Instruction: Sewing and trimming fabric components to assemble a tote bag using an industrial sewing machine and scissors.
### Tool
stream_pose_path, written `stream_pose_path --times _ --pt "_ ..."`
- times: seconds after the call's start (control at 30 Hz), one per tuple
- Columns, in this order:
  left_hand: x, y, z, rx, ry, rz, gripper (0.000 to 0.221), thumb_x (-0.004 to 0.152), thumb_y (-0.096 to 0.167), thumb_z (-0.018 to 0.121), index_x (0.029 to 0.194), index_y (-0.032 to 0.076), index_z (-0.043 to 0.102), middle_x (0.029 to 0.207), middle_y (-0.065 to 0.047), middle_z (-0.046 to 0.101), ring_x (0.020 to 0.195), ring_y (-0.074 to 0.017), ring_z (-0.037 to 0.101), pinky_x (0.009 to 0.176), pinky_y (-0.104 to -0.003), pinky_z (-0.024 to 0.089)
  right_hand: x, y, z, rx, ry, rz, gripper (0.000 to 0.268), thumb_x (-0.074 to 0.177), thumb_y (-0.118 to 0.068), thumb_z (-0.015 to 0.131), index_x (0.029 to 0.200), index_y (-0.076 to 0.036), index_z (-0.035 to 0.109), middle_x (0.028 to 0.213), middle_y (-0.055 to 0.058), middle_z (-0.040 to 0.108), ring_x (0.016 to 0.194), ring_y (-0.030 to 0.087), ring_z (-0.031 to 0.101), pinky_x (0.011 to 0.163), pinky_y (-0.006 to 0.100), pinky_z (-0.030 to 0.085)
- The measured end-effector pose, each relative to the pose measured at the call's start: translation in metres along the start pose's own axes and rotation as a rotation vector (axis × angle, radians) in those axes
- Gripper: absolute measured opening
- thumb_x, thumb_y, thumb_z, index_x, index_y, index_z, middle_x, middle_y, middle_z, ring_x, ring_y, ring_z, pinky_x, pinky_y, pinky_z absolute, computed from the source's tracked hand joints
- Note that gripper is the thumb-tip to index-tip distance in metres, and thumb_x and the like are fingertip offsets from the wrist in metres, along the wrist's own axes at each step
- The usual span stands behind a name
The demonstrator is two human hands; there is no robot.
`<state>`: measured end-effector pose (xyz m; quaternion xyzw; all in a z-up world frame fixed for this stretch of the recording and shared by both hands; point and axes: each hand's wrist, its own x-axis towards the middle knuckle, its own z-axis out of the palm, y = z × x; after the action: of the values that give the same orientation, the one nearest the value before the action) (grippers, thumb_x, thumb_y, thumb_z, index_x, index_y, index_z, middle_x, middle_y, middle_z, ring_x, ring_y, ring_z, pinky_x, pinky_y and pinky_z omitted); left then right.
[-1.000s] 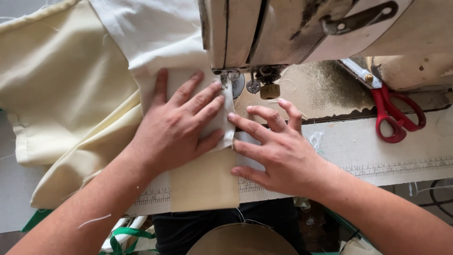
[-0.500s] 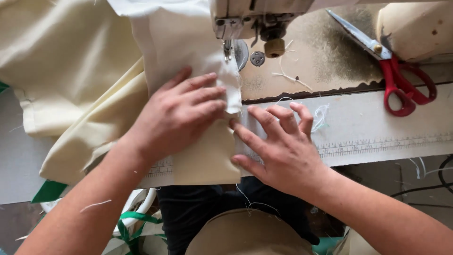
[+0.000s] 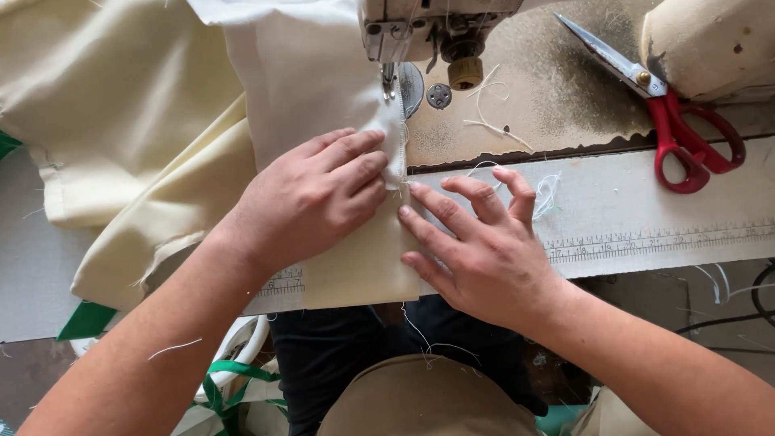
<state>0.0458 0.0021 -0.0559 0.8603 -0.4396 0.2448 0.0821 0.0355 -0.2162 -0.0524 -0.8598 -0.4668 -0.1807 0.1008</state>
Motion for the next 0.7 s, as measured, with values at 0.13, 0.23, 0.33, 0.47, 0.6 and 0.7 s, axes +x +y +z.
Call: stream_pose_path --times 0.13,0.23,0.33,0.47,0.6,0.7 --pt "-0.002 0.003 0.007 -0.069 0.008 -0.086 0.011 0.09 0.011 0.057 0.081 0.004 0.061 0.099 -0.01 0.063 0.102 -0.0265 0.06 0.09 -0.041 0.048 0.0 0.003 0.002 0.013 -0.012 0.006 0.029 0.088 -0.039 0.057 0.104 -0.016 0.064 0.111 0.005 0.056 0.101 0.023 0.05 0.092 0.047 0.025" --pt "-0.003 0.004 0.007 -0.085 0.0 -0.111 0.015 0.091 0.011 0.056 0.078 0.005 0.061 0.099 -0.01 0.06 0.104 -0.0265 0.057 0.092 -0.045 0.045 0.002 0.005 0.003 0.028 -0.006 0.003 0.028 0.087 -0.039 0.057 0.102 -0.016 0.064 0.113 0.003 0.054 0.101 0.023 0.049 0.093 0.047 0.025" --pt "-0.006 0.005 0.009 -0.108 -0.008 -0.141 0.013 0.089 0.015 0.06 0.08 0.006 0.057 0.106 -0.012 0.06 0.114 -0.0339 0.051 0.092 -0.053 0.041 0.004 0.009 0.003 0.047 -0.023 -0.026 0.033 0.084 -0.044 0.062 0.101 -0.017 0.066 0.13 0.004 0.05 0.117 0.027 0.044 0.093 0.048 0.023" --pt "-0.009 0.006 0.012 -0.119 -0.108 -0.216 0.019 0.083 0.016 0.061 0.098 0.005 0.057 0.116 -0.013 0.057 0.119 -0.0377 0.046 0.098 -0.059 0.032 0.007 0.012 0.004 0.145 -0.117 -0.012 0.035 0.081 -0.047 0.059 0.099 -0.017 0.064 0.127 0.004 0.053 0.12 0.027 0.043 0.097 0.052 0.016" --pt "-0.01 0.006 0.013 -0.083 -0.111 -0.235 0.031 0.084 0.015 0.057 0.114 0.008 0.058 0.116 -0.009 0.057 0.12 -0.0341 0.045 0.097 -0.058 0.032 0.01 0.013 0.003 0.189 -0.113 -0.015 0.036 0.08 -0.045 0.06 0.098 -0.015 0.064 0.124 0.007 0.054 0.114 0.027 0.046 0.099 0.055 0.014" --pt "-0.011 0.002 0.014 -0.129 -0.123 -0.226 0.03 0.08 0.013 0.058 0.11 0.006 0.058 0.121 -0.01 0.056 0.123 -0.0366 0.041 0.098 -0.062 0.028 0.012 0.013 0.004 0.169 -0.111 -0.015 0.036 0.08 -0.046 0.061 0.099 -0.015 0.064 0.126 0.007 0.053 0.113 0.027 0.046 0.099 0.055 0.014"
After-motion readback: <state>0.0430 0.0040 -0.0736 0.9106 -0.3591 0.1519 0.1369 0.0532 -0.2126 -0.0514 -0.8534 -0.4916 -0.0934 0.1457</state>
